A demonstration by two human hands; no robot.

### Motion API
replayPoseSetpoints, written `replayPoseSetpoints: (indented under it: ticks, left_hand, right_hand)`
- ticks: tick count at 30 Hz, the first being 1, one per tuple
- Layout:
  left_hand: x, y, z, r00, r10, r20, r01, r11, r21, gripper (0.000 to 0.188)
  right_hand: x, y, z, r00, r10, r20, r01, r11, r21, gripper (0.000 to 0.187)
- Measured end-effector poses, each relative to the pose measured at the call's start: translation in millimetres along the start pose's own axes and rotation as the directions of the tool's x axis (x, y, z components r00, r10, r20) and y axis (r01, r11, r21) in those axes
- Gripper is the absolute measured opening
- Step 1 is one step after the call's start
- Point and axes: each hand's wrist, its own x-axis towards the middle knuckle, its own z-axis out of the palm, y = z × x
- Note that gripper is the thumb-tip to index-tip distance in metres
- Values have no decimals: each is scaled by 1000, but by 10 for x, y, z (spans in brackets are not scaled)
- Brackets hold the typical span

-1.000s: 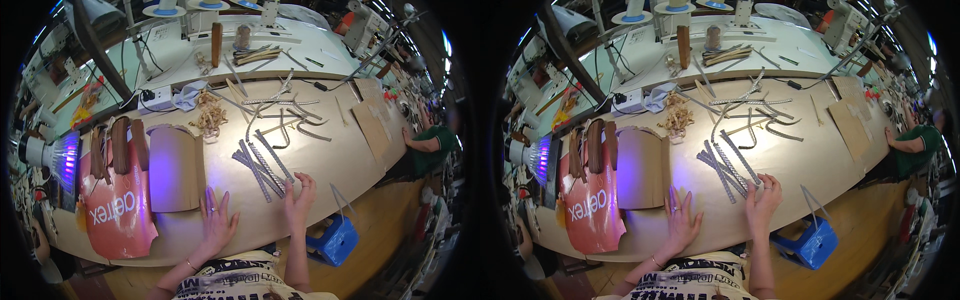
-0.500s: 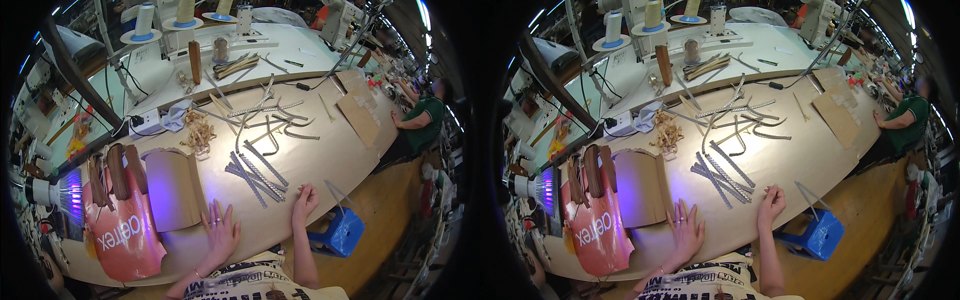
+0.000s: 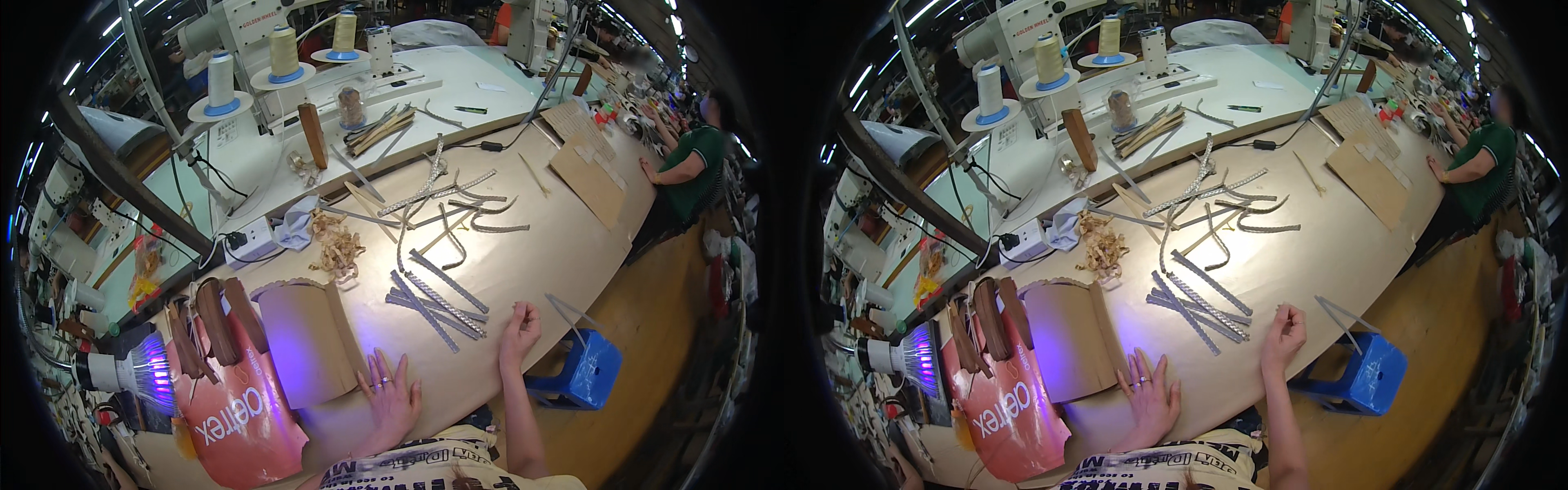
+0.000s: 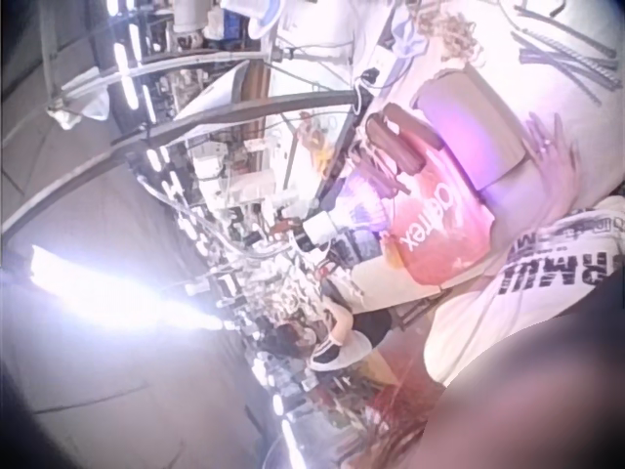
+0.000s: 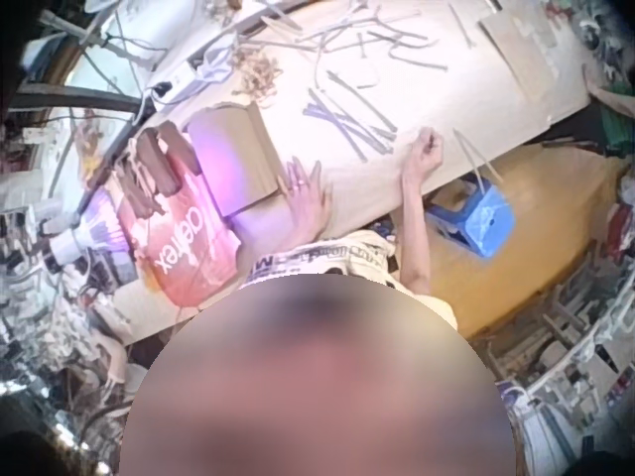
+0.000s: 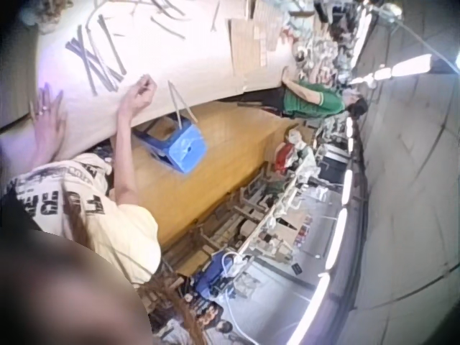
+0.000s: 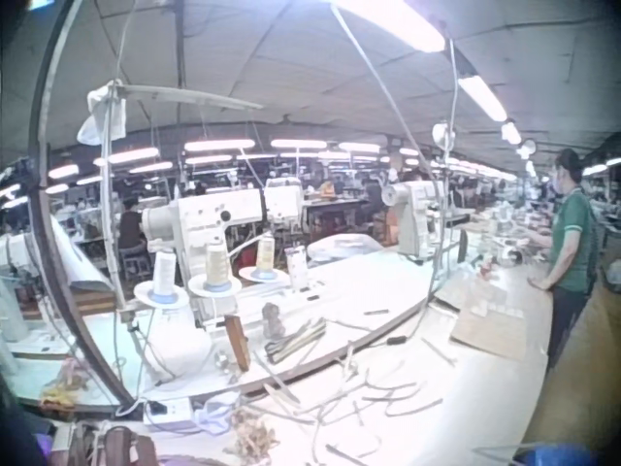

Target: The person repeatedly picks up braided cords and thin strips from a workbench, aligns them, and secures them together by hand. They place finished pieces on the table and continue the same process with additional materials.

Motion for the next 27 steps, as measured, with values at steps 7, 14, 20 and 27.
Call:
replayPoseSetpoints:
  ticks: [7, 14, 20, 27]
  left_hand:
    - [4, 28, 7, 999, -39, -13, 39, 999, -7, 59]
    - [19, 98, -9, 988, -100, -114, 95, 994, -46, 53]
    - [14, 80, 5, 986, -126, -106, 126, 992, -14, 53]
    - [7, 179, -179, 936, 74, -344, -78, 997, 2, 34]
  right_hand:
    - [1461, -139, 838, 887, -410, 213, 424, 905, -25, 21]
    - [2896, 341, 2023, 886, 274, 375, 6, 802, -598, 48]
    - [3060, 427, 2206, 830, 308, 465, 115, 722, -682, 47]
    - [3029, -75, 1909, 885, -219, 411, 157, 971, 179, 25]
